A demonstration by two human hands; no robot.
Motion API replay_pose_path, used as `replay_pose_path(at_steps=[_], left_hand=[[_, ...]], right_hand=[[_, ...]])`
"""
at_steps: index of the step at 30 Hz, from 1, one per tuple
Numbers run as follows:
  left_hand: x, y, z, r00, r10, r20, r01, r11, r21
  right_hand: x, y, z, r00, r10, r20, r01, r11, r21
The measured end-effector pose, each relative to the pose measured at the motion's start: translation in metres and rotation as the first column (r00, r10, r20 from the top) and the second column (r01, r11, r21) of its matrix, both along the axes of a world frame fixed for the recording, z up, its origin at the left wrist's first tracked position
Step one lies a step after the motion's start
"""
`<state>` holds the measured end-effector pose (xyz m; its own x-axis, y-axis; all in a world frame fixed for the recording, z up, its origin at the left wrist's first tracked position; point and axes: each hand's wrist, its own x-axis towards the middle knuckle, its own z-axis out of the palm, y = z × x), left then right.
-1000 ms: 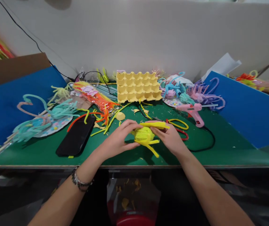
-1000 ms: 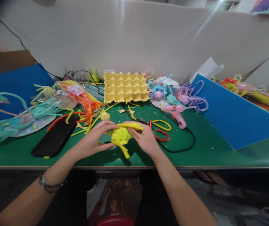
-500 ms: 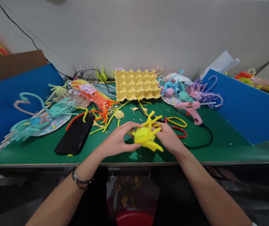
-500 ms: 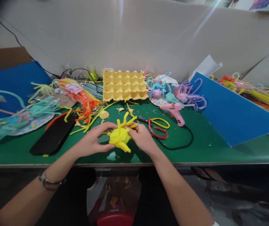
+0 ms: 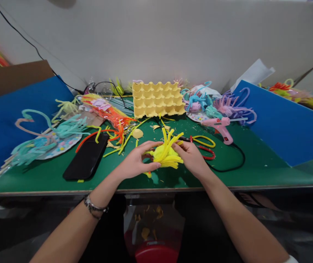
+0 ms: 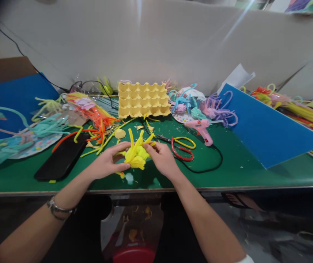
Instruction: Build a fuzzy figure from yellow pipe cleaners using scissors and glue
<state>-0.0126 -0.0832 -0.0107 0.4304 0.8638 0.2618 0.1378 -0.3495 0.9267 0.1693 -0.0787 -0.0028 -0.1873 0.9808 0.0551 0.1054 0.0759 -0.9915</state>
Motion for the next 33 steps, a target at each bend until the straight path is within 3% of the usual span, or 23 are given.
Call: replay_pose_path(at_steps=[6,9,12,15,18,21,23,28,33], left_hand=[[0.000,-0.002,0.003,0.997,0.022,-0.069,-0.020,0.999,0.029],[0.001,-0.002,0.004,0.986,0.061,-0.158,-0.036,0.987,0.159],[0.001,-0.003,0.002,0.967,0.106,-0.232,-0.021,0.940,0.340],[0.001,-0.004,0.000,0.942,0.179,-0.284,0.007,0.835,0.550],[0.000,-0.005,-0.002,0.909,0.286,-0.302,0.056,0.636,0.770],[-0.001,-0.004,-0.003,0.907,0.350,-0.234,0.068,0.427,0.902],[-0.001,-0.005,-0.005,0.922,0.350,-0.166,0.037,0.346,0.937],[-0.001,-0.010,-0.005,0.918,0.391,-0.068,-0.047,0.277,0.960],[0.001,-0.013,0.000,0.920,0.374,-0.116,0.013,0.267,0.963]], right_hand=[[-0.005,-0.004,0.004,0.997,0.021,-0.079,-0.016,0.998,0.061],[-0.003,-0.004,0.005,0.999,0.041,0.000,-0.040,0.989,0.144],[0.002,-0.004,0.008,0.995,0.077,0.057,-0.087,0.976,0.200],[0.007,-0.004,0.010,0.985,0.156,0.074,-0.172,0.934,0.313],[0.011,-0.004,0.009,0.964,0.265,0.036,-0.255,0.867,0.429],[0.013,-0.007,0.009,0.940,0.342,0.001,-0.304,0.836,0.457],[0.014,-0.010,0.010,0.933,0.360,0.005,-0.322,0.828,0.459],[0.016,-0.016,0.015,0.931,0.362,0.040,-0.336,0.813,0.476],[0.019,-0.014,0.011,0.915,0.391,-0.099,-0.321,0.855,0.407]])
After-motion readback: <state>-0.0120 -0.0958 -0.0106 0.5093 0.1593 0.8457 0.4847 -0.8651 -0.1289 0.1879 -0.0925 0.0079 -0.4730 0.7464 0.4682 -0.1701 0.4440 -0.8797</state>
